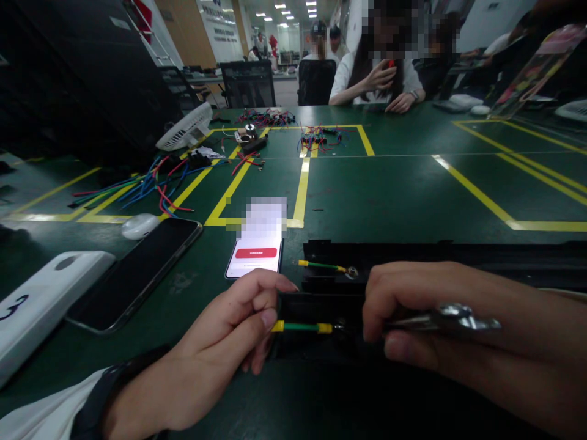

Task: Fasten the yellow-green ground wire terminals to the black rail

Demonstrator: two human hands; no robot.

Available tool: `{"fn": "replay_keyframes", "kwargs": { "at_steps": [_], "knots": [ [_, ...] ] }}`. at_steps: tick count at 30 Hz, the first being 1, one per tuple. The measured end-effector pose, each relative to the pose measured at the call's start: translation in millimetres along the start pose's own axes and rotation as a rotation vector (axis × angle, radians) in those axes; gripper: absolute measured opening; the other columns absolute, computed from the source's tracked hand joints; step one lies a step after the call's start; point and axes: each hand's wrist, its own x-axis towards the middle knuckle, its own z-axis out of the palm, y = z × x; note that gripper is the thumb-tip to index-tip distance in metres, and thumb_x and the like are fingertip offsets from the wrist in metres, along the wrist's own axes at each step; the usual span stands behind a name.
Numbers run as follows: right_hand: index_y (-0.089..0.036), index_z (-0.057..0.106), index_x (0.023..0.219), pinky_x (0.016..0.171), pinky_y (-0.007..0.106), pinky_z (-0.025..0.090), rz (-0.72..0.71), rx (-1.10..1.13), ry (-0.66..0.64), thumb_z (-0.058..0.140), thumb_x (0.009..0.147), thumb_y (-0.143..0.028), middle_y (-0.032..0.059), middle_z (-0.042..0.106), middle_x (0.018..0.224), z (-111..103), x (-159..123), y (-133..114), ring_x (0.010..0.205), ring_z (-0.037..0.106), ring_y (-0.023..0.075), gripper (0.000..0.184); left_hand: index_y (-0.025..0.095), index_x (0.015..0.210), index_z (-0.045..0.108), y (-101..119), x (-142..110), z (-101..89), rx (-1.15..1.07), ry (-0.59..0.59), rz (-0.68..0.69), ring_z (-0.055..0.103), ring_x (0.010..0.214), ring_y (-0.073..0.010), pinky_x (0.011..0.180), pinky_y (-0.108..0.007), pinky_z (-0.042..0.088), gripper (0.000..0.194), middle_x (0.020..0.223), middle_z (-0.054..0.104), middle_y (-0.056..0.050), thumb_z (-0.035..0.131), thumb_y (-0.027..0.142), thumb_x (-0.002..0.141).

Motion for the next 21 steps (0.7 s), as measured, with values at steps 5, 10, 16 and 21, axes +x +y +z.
{"fn": "replay_keyframes", "kwargs": {
  "at_steps": [5, 10, 16, 21],
  "knots": [
    [-0.03, 0.064, 0.086, 0.052, 0.019, 0.045, -0.044, 0.174, 0.086, 0.063, 0.091, -0.032, -0.0079, 0.063, 0.069, -10, 1, -9, 0.059, 0.056, 0.0111, 0.006, 0.031, 0.119, 0.052, 1, 1, -0.3, -0.009, 0.01, 0.001, 0.047, 0.054, -0.0095, 0.049, -0.02, 0.042, 0.022, 0.073, 0.045, 0.006, 0.04, 0.028, 0.101],
    [-0.028, 0.064, 0.081, 0.048, 0.021, 0.041, -0.096, -0.042, 0.134, 0.064, 0.091, -0.033, -0.008, 0.064, 0.065, -7, 1, -13, 0.053, 0.055, 0.0106, 0.011, 0.032, 0.12, 0.051, 0, 0, -2.0, 0.007, -0.005, -0.014, 0.048, 0.054, -0.0095, 0.049, -0.02, 0.042, 0.022, 0.071, 0.046, 0.006, 0.039, 0.029, 0.102],
    [-0.031, 0.063, 0.086, 0.054, 0.025, 0.045, -0.186, -0.206, 0.133, 0.066, 0.088, -0.033, -0.0075, 0.067, 0.074, 5, 1, -5, 0.064, 0.062, 0.0145, 0.004, 0.031, 0.119, 0.052, 0, 0, -0.7, -0.007, -0.004, -0.004, 0.048, 0.054, -0.0092, 0.049, -0.019, 0.042, 0.021, 0.072, 0.046, 0.006, 0.041, 0.028, 0.101],
    [-0.033, 0.061, 0.09, 0.055, 0.025, 0.045, -0.234, -0.241, 0.117, 0.063, 0.088, -0.035, -0.0081, 0.067, 0.077, 6, 0, 5, 0.065, 0.063, 0.0142, 0.003, 0.031, 0.12, 0.052, 0, 1, 0.0, -0.012, 0.001, -0.01, 0.049, 0.053, -0.0092, 0.049, -0.019, 0.042, 0.022, 0.072, 0.046, 0.006, 0.04, 0.029, 0.101]
  ]
}}
